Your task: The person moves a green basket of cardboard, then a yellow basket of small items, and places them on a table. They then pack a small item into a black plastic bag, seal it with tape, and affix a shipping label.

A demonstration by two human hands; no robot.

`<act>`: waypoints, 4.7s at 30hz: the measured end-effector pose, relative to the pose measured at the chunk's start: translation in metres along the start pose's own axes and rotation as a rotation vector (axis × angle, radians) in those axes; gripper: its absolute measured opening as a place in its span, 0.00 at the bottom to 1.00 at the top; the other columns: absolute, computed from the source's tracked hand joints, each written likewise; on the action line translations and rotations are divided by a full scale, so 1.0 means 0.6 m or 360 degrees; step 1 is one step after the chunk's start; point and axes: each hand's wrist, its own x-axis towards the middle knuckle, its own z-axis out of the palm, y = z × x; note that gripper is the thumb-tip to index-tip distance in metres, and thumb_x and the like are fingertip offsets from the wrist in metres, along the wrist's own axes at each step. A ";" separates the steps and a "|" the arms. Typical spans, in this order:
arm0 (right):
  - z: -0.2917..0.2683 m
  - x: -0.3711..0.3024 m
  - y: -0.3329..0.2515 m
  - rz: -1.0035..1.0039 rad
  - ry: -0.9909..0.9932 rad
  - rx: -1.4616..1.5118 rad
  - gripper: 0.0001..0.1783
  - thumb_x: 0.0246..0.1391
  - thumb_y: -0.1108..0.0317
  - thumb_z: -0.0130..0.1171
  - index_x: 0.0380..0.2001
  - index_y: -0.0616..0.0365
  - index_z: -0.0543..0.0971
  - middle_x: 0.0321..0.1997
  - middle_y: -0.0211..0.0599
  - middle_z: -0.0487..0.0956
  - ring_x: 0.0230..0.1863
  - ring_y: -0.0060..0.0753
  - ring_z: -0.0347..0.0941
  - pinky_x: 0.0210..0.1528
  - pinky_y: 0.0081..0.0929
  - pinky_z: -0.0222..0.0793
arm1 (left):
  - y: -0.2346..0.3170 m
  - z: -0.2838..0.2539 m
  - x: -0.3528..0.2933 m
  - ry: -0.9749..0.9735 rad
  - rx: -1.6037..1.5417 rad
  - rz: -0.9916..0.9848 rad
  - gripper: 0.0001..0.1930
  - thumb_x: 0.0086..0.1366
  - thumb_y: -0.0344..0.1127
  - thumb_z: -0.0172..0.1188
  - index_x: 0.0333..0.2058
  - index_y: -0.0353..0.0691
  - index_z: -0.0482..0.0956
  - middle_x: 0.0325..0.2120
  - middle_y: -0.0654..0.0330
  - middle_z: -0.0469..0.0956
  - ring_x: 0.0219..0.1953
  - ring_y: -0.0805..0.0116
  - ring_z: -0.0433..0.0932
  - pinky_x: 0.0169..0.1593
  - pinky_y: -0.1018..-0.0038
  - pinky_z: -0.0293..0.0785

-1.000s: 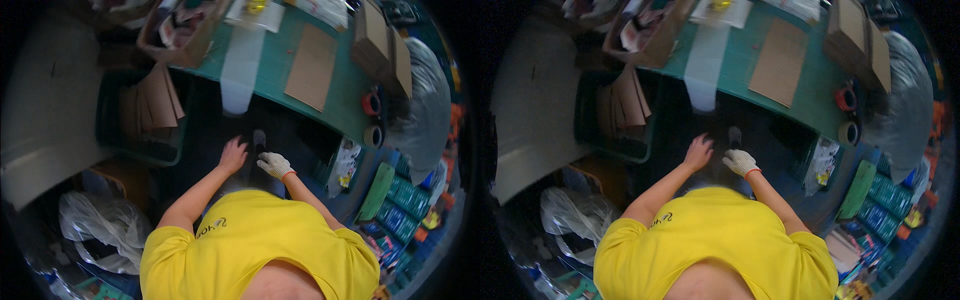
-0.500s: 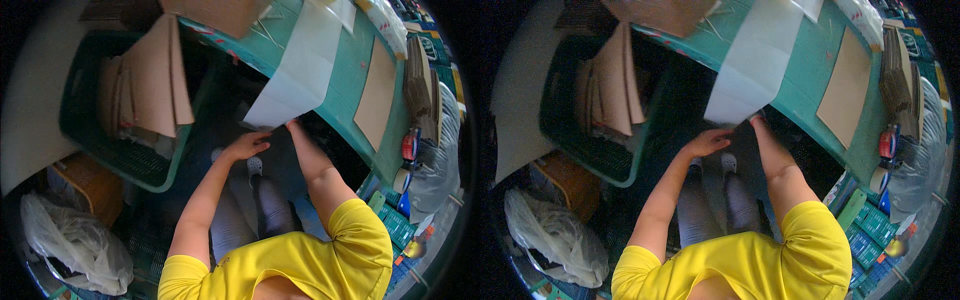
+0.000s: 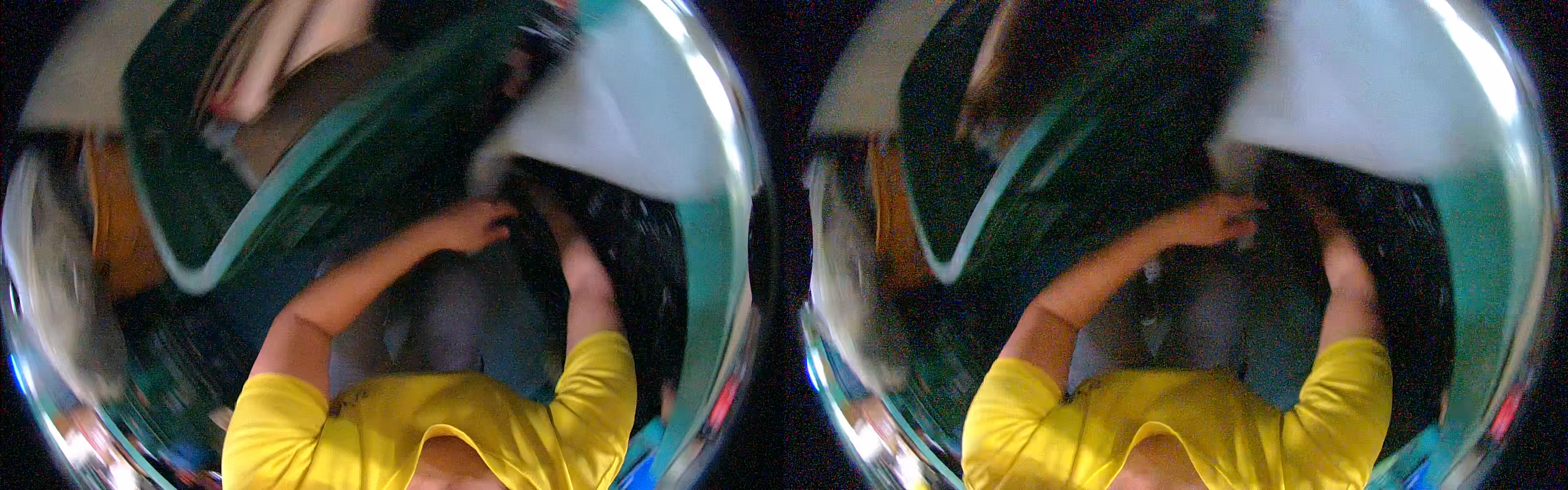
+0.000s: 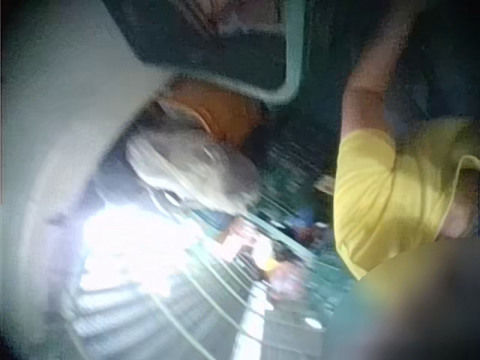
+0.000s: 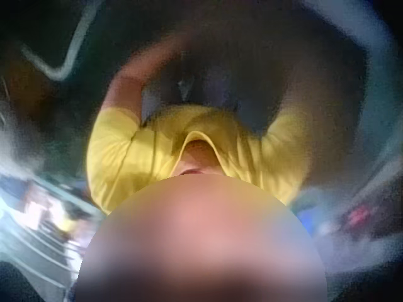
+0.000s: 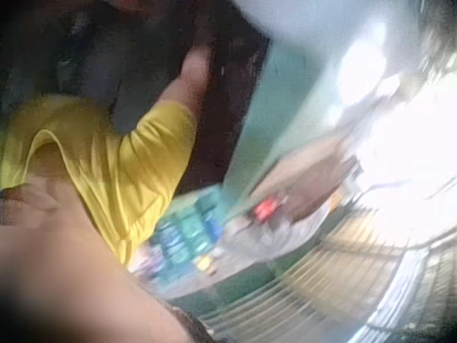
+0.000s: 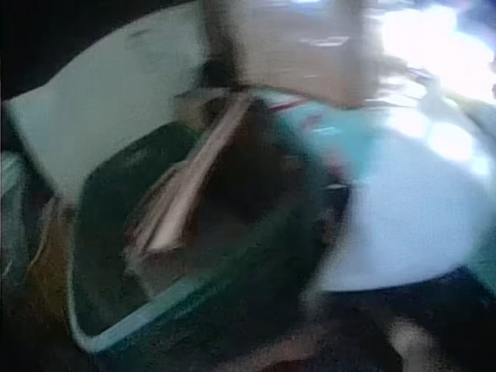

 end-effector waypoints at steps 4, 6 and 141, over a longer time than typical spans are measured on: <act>-0.003 0.039 0.020 -0.0113 -0.0014 -0.0186 0.29 0.57 0.47 0.41 0.55 0.54 0.68 0.61 0.43 0.64 0.62 0.44 0.58 0.62 0.37 0.52 | -0.078 0.075 -0.014 0.0154 -0.0059 0.0004 0.18 0.62 0.42 0.53 0.49 0.42 0.72 0.36 0.46 0.77 0.39 0.49 0.77 0.42 0.58 0.73; -0.006 0.037 0.030 -0.0147 -0.0007 -0.0263 0.29 0.57 0.48 0.42 0.55 0.55 0.68 0.60 0.44 0.65 0.61 0.45 0.59 0.62 0.37 0.53 | -0.093 0.107 -0.028 0.0204 -0.0187 -0.0025 0.16 0.61 0.41 0.54 0.46 0.41 0.73 0.35 0.46 0.77 0.38 0.48 0.76 0.41 0.57 0.73; -0.592 -0.648 0.123 0.0477 0.1111 0.2373 0.12 0.52 0.62 0.59 0.36 0.57 0.79 0.33 0.31 0.80 0.37 0.23 0.74 0.43 0.24 0.67 | 0.793 -0.172 0.529 -0.1592 0.0738 0.0469 0.17 0.63 0.43 0.58 0.44 0.37 0.76 0.25 0.66 0.73 0.28 0.77 0.67 0.33 0.74 0.68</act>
